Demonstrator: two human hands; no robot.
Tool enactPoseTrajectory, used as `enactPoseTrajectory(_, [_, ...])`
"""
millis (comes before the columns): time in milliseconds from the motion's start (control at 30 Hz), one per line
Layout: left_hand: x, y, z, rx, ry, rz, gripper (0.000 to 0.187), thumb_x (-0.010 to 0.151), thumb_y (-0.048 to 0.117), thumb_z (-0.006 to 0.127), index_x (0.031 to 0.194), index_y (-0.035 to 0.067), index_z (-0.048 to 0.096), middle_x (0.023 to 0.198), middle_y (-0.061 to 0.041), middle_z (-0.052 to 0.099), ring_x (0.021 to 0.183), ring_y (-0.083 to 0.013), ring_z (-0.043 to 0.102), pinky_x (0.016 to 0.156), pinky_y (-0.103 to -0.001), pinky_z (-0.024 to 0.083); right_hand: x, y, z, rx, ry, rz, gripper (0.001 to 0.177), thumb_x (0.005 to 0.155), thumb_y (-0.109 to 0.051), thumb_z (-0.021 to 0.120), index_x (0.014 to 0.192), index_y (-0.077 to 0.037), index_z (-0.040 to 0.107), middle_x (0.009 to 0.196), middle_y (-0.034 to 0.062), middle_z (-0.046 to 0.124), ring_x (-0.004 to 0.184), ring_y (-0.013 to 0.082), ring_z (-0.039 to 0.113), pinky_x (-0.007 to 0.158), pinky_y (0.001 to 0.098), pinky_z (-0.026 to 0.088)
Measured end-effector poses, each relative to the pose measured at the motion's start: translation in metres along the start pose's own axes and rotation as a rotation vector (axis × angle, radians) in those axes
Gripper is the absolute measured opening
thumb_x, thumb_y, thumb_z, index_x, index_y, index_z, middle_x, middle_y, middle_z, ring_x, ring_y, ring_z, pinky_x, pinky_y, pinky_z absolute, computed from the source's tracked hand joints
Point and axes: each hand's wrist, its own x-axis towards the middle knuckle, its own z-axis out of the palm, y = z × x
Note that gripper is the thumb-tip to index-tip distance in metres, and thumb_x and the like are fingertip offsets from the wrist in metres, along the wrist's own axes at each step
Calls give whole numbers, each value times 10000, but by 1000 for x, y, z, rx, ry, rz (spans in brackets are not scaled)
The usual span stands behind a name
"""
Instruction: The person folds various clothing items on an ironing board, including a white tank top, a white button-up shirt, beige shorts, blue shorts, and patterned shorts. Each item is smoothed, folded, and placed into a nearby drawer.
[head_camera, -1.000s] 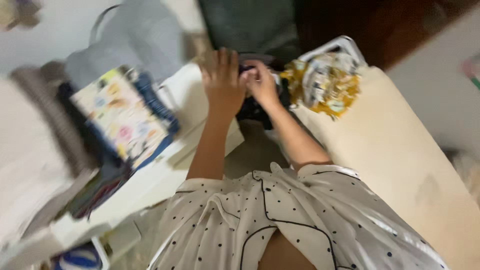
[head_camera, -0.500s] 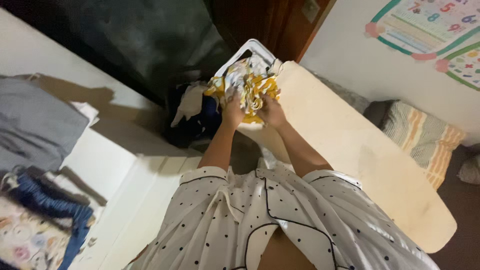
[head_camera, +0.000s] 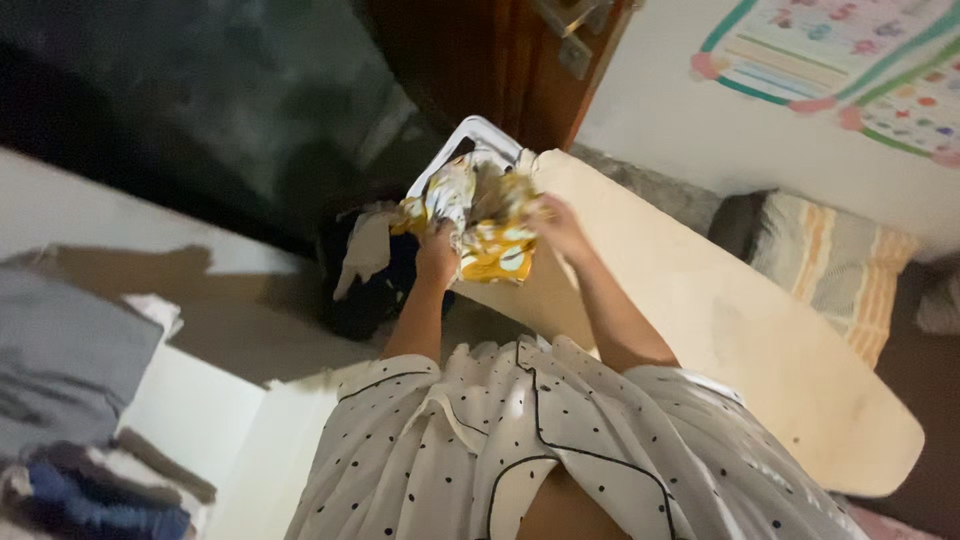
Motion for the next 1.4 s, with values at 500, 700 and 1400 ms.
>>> enactPoseTrajectory(500, [64, 41, -6, 617, -495, 14, 644, 825, 360, 781, 1380, 107, 577, 1453, -178, 526, 1297, -376, 551, 1008, -519, 496, -278, -200, -184, 895, 599, -941, 409, 925, -265, 651, 1247, -12, 645, 1265, 150, 689, 1178, 293, 692, 1098, 425, 547])
enactPoseTrajectory(700, [35, 59, -8, 244, 24, 116, 505, 809, 337, 732, 1185, 4, 681, 1226, -242, 649, 1107, -408, 640, 920, -508, 530, -372, -204, -247, 662, 752, -1092, 360, 1011, -343, 644, 1199, -37, 672, 1168, 116, 686, 1083, 282, 680, 1021, 443, 554])
enactPoseTrajectory(1400, [-123, 330, 124, -934, -372, 959, 267, 1032, 150, 674, 1297, 117, 669, 1489, -108, 544, 1381, -271, 533, 1171, -416, 453, -379, -154, -255, -148, 606, -483, 357, 752, 29, 777, 994, -112, 557, 1030, -12, 521, 1037, 137, 534, 926, 282, 436])
